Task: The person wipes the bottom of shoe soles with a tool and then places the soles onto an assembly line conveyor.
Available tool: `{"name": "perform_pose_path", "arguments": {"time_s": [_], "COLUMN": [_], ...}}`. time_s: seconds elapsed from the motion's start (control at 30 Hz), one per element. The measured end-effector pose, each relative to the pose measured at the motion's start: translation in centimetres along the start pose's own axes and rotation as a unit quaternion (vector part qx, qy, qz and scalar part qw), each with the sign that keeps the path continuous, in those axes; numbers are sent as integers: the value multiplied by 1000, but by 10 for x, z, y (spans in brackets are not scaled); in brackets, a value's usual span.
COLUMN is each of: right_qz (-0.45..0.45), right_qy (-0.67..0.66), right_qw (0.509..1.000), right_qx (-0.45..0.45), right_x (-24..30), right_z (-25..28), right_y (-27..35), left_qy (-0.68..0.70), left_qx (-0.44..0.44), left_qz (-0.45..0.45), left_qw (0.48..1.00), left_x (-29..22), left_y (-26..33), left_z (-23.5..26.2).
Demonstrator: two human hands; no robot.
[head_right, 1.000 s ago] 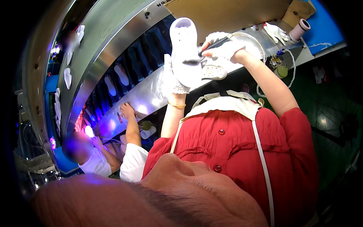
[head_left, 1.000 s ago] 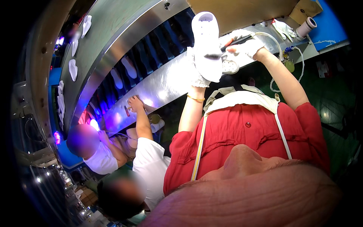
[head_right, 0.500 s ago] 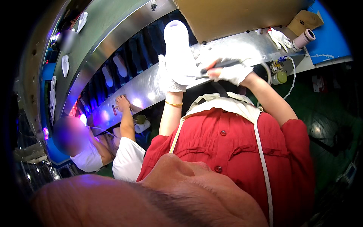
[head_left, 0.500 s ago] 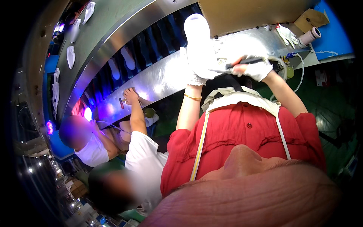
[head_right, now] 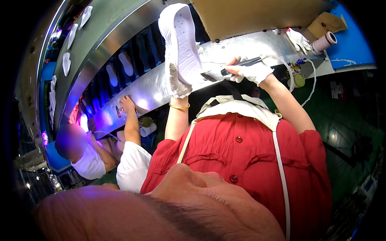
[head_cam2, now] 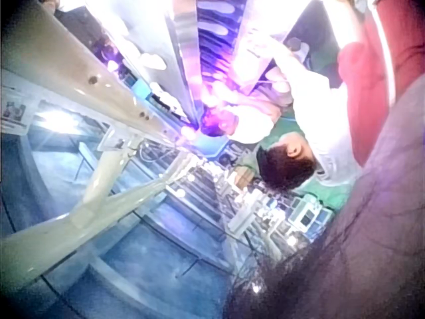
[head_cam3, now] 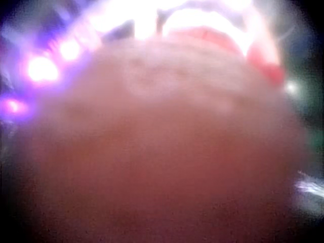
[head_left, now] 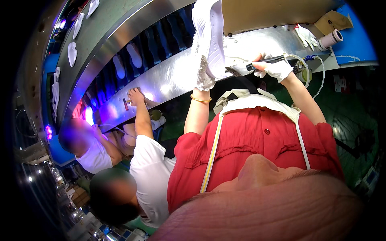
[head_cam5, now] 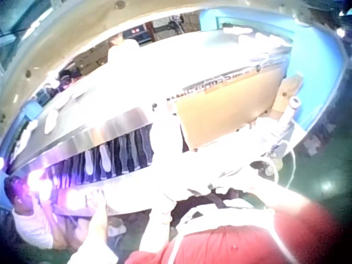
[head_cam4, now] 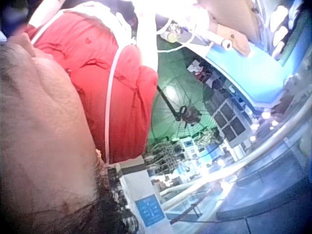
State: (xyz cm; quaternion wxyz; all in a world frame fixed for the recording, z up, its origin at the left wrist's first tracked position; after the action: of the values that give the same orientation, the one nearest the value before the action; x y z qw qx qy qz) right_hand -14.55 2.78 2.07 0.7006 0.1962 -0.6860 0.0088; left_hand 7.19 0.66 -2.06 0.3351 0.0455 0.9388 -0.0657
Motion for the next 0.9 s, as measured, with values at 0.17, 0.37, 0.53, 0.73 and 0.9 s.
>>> {"name": "perform_pose_path", "arguments": {"time_s": [0.17,0.37,0.53,0.73,0.9], "right_qz": [-57,39,-33,42,-64], "right_qy": [39,36,119,-28,-62], "right_qw": [997,998,992,999,993], "right_qx": [31,-29,-3,5,79], "right_x": [3,1,6,17,1], "right_z": [-15,-1,-15,10,-21], "right_y": [-13,-12,-18,-7,-11], "left_qy": [-20,25,143,165,138], "left_qx": [-1,4,1,44,80], "left_qz": [-7,19,74,43,52], "left_qw": [1000,1000,987,984,986], "left_x": [0,-2,-1,-12,-20], "left_y": [-3,-4,-6,-4,-6], "left_z": [-3,2,10,12,-8]}}
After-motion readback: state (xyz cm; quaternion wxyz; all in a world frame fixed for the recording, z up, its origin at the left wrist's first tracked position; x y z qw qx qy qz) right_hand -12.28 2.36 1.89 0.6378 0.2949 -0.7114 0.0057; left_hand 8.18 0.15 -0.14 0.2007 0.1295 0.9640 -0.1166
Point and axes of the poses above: each hand's wrist, its own y-axis away from the middle knuckle, its own z-axis out of the back of the hand, x = y × z, the point moved 3 cm from there along -y, towards the middle knuckle, and after that the axes turned 3 degrees about y, right-handed, at the moved point
